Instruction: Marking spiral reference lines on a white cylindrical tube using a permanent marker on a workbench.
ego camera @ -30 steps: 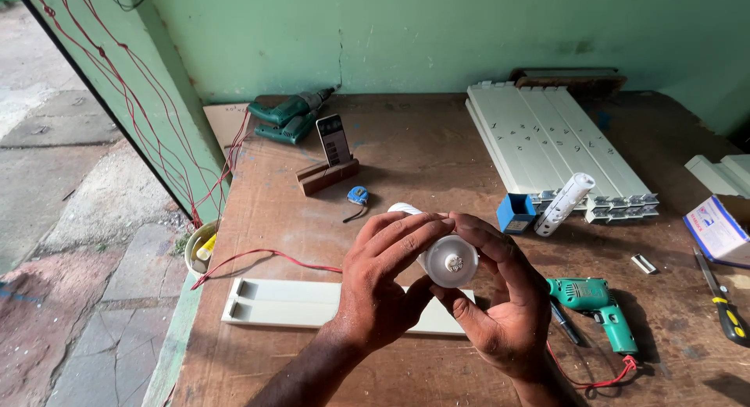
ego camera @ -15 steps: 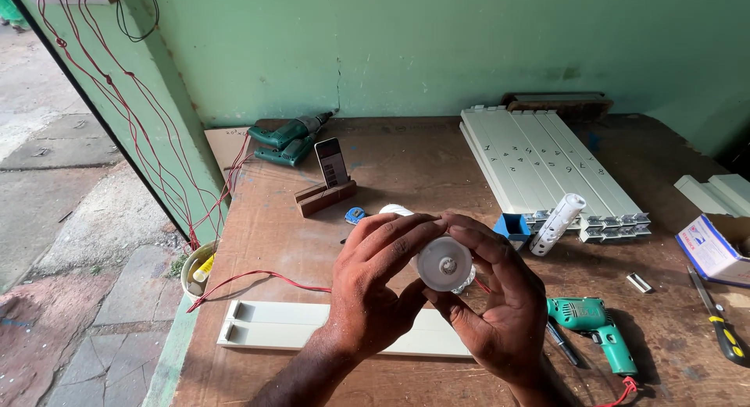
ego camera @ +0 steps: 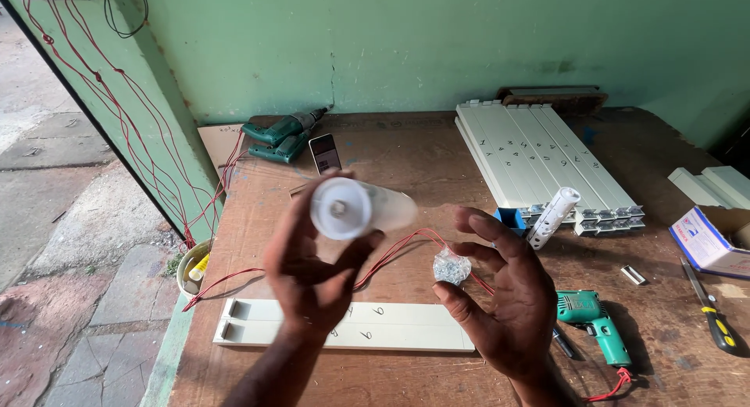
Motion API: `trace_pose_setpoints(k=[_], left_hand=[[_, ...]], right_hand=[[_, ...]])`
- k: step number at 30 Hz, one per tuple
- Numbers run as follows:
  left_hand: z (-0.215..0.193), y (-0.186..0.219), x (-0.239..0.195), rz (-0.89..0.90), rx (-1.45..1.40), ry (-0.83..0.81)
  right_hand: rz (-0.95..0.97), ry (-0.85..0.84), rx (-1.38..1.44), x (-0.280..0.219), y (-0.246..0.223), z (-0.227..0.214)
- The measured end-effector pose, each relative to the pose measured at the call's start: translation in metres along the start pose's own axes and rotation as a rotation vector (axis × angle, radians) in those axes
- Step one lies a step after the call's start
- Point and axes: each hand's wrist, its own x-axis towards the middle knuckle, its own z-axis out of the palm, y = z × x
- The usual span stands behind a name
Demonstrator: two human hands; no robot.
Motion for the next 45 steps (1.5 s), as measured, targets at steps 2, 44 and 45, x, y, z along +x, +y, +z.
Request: trace_pose_setpoints(k=[2,44,45], left_hand=[[-0.019,-0.004,0.006,0.116,0.05,0.108],[-0.044,-0.098,-0.216,-1.564,-0.204,0.489],[-0.049,-0.1,-0.216,-1.579,-0.203,0.488]], right_hand=[[-0.006,0.034,0.009,-0.002,0.0,-0.004],[1.213,-0.618,-0.325,-0.239,0.182,0.02],[1.229,-0.619,-0.325,-0.235,0.178,0.02]])
